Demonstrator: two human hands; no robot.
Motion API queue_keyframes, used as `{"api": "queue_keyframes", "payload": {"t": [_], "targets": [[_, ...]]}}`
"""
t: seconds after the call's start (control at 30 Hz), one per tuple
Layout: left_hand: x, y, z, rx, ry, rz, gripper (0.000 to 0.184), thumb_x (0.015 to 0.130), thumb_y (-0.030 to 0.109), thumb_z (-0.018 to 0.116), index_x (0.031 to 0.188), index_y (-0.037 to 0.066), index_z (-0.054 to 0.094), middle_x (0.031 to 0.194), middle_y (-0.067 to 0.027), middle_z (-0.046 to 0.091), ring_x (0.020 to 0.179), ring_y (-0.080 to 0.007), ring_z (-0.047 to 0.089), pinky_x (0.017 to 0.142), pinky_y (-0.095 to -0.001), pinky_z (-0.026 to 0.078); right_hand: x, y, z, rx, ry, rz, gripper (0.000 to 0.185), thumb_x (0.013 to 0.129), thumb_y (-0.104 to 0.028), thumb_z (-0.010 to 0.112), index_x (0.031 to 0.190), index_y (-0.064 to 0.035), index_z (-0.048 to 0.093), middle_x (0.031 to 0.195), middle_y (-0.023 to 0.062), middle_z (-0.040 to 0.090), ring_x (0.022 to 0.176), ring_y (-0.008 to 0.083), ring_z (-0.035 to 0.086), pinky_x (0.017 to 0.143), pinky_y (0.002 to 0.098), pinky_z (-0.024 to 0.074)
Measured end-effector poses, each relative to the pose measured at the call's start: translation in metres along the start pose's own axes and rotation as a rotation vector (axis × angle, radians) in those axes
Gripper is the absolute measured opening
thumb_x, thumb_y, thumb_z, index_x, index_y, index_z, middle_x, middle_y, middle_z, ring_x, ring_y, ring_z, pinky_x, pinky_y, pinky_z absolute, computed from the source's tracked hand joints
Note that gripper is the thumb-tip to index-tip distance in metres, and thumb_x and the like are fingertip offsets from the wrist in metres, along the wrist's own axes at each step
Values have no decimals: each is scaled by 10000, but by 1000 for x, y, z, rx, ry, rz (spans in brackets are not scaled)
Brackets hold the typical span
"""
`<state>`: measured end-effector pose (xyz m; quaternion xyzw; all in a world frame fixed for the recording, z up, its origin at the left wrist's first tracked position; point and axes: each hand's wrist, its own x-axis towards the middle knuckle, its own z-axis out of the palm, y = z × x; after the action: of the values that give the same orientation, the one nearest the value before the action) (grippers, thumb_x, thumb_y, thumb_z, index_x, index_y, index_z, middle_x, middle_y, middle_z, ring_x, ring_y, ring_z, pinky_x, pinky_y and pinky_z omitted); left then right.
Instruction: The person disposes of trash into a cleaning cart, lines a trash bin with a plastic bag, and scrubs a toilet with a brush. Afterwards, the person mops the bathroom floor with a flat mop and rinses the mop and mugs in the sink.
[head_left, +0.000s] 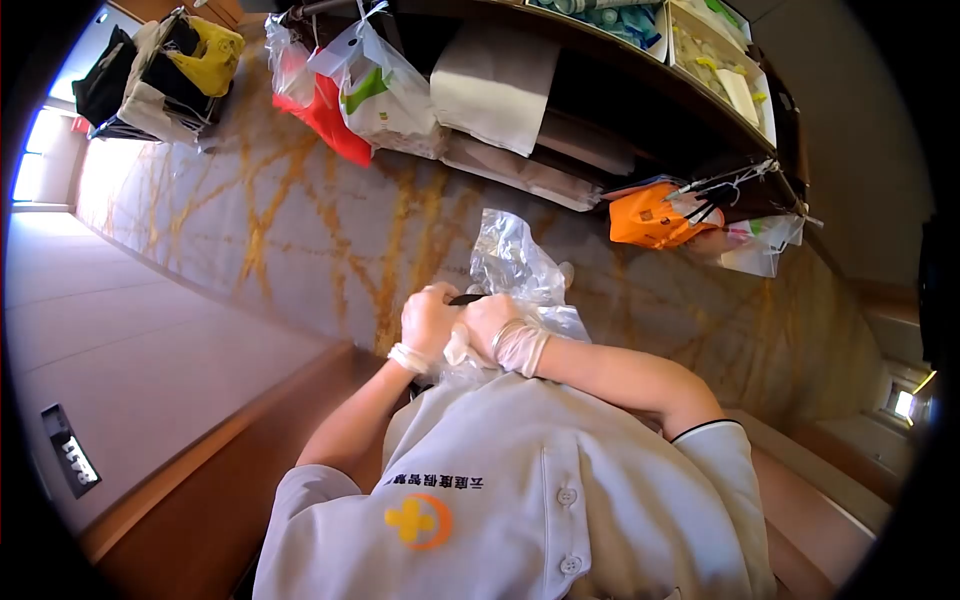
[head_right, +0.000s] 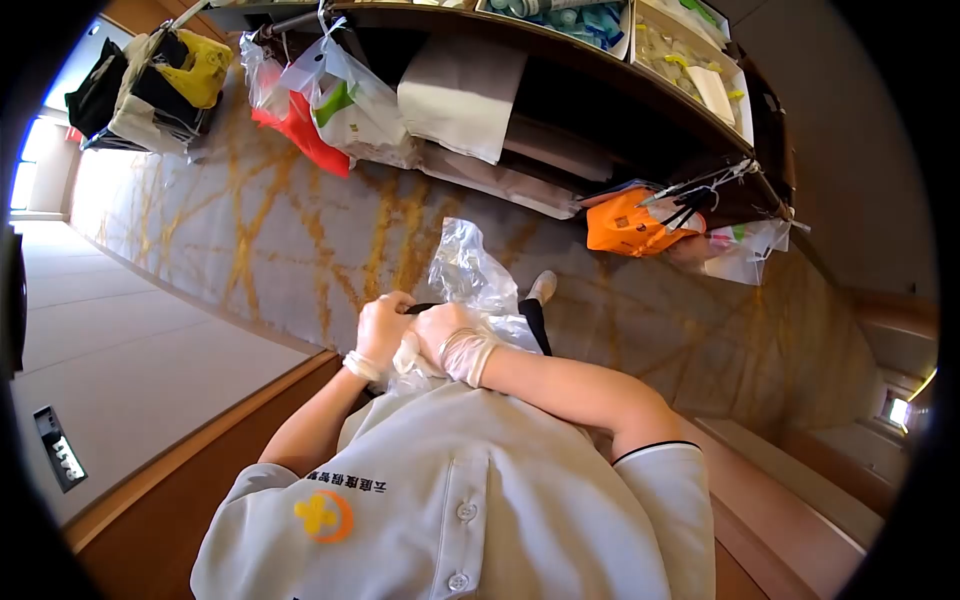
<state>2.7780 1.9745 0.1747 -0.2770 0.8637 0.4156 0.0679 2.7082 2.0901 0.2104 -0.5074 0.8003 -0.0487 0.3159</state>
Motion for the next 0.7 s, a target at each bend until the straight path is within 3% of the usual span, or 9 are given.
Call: {"api": "queue_keyframes", "payload": {"t": [0.1, 0.17, 0.23, 0.37, 0.43, 0.53, 0.6, 0.63, 0.7], "targets": [[-3, -9, 16, 152, 51, 87, 256, 685, 198, 634, 903, 64, 649, 829, -156, 643, 787, -327, 613, 681, -392, 481, -12, 5, -22, 70, -87, 84, 201, 725, -212, 573, 839, -62, 646, 791, 131, 653, 762, 278, 643, 663, 395, 508], [5, -10, 12, 164, 34, 19, 246, 682, 192, 632, 890, 63, 661, 831, -161, 644, 795, -326, 615, 700, -380, 487, -25, 2, -43, 140, -44, 78, 202, 736, -187, 560, 882, -66, 630, 807, 130, 650, 776, 293, 637, 671, 416, 499], [16, -11, 4, 3, -59, 69, 244, 664, 179, 659, 861, 36, 675, 793, -170, 645, 761, -298, 628, 698, -346, 492, -35, -5, -49, 145, -46, -189, 172, 754, -180, 550, 871, -95, 641, 801, 128, 646, 772, 298, 635, 669, 429, 495], [28, 11, -16, 62, -218, 177, 215, 669, 121, 630, 863, 40, 679, 808, -167, 648, 760, -302, 632, 714, -346, 497, 11, -11, -12, -248, -409, -99, 200, 777, -187, 526, 900, -175, 683, 935, 104, 664, 885, 240, 640, 709, 359, 509], [25, 13, -1, 211, -152, 339, 183, 680, 130, 627, 836, 47, 674, 819, -163, 646, 777, -318, 625, 711, -358, 496, 31, 4, 17, -105, -342, -27, 227, 795, -245, 517, 930, -189, 691, 1004, 70, 660, 931, 213, 633, 729, 353, 509], [23, 12, 7, 78, -198, 252, 194, 702, 156, 605, 853, 54, 670, 861, -178, 640, 820, -353, 611, 729, -400, 487, 46, 16, 80, -148, -200, 173, 358, 814, -431, 480, 1015, -198, 663, 1099, 85, 624, 1052, 204, 574, 900, 381, 422], [16, 12, 13, -15, -192, 171, 227, 702, 160, 605, 895, 59, 668, 867, -178, 641, 844, -340, 614, 752, -389, 485, 50, 23, 100, 121, 86, -54, 376, 831, -438, 476, 1046, -181, 647, 1093, 79, 626, 997, 199, 603, 817, 341, 484], [15, 15, 11, 21, -207, 158, 228, 708, 161, 600, 900, 57, 667, 870, -173, 645, 846, -332, 616, 758, -386, 485, -5, 3, -8, -21, -297, 48, 273, 798, -319, 548, 896, -106, 688, 1052, 98, 643, 985, 261, 608, 833, 429, 459], [26, 3, 18, 114, -317, 128, 264, 685, 190, 644, 910, 57, 675, 872, -173, 651, 835, -309, 629, 760, -366, 488, -35, 1, -38, 118, -54, 28, 172, 770, -246, 568, 772, -131, 696, 795, 90, 678, 809, 273, 653, 728, 383, 503]]}}
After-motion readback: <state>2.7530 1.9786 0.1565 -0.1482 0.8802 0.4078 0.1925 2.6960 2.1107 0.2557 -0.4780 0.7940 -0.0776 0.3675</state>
